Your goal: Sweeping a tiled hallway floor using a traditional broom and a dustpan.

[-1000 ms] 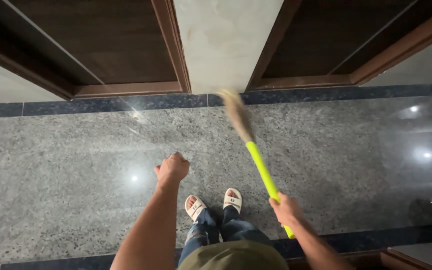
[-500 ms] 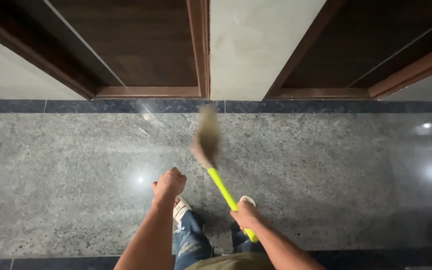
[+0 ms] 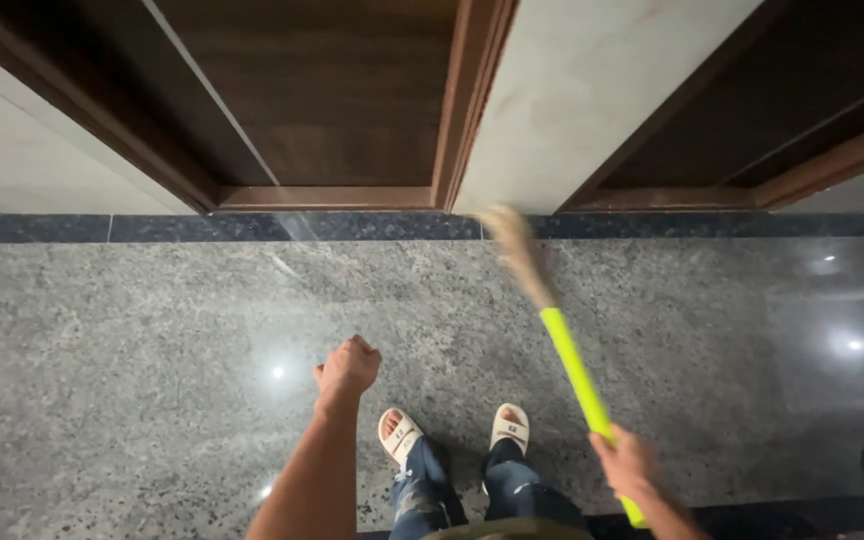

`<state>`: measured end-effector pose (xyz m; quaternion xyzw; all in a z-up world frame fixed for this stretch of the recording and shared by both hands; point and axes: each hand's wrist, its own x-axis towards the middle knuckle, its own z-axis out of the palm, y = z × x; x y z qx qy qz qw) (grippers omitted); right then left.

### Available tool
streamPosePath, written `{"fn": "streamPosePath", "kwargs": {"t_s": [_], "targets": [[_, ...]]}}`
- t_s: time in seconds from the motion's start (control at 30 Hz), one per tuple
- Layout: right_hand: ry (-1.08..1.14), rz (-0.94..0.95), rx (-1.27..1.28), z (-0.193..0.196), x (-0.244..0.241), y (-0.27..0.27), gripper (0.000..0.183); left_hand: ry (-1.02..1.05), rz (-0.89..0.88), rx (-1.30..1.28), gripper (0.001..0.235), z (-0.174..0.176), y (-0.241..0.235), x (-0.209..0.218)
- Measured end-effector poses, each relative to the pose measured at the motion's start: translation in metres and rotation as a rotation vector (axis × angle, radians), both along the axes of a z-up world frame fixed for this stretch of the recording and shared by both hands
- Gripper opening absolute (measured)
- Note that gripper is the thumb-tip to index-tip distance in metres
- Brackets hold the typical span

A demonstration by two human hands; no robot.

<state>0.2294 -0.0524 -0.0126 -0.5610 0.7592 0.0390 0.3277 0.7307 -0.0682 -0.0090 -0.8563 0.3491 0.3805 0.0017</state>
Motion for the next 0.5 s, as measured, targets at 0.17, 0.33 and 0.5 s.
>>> {"fn": "streamPosePath", "kwargs": {"t_s": [0.17, 0.33, 0.5], "targets": [[0.031, -0.228, 0.059, -0.018, -0.058, -0.045, 0.037, 0.012, 0.008, -0.003, 0.032, -0.001, 0.011, 0.010], [-0.012, -0.242, 0.093, -0.031, -0.020, -0.111, 0.042, -0.002, 0.002, 0.034, 0.031, -0.005, 0.022, 0.012], [0.018, -0.038, 0.173, -0.042, 0.070, -0.124, 0.038, 0.013, -0.026, 0.042, 0.031, 0.006, 0.010, -0.003]]}}
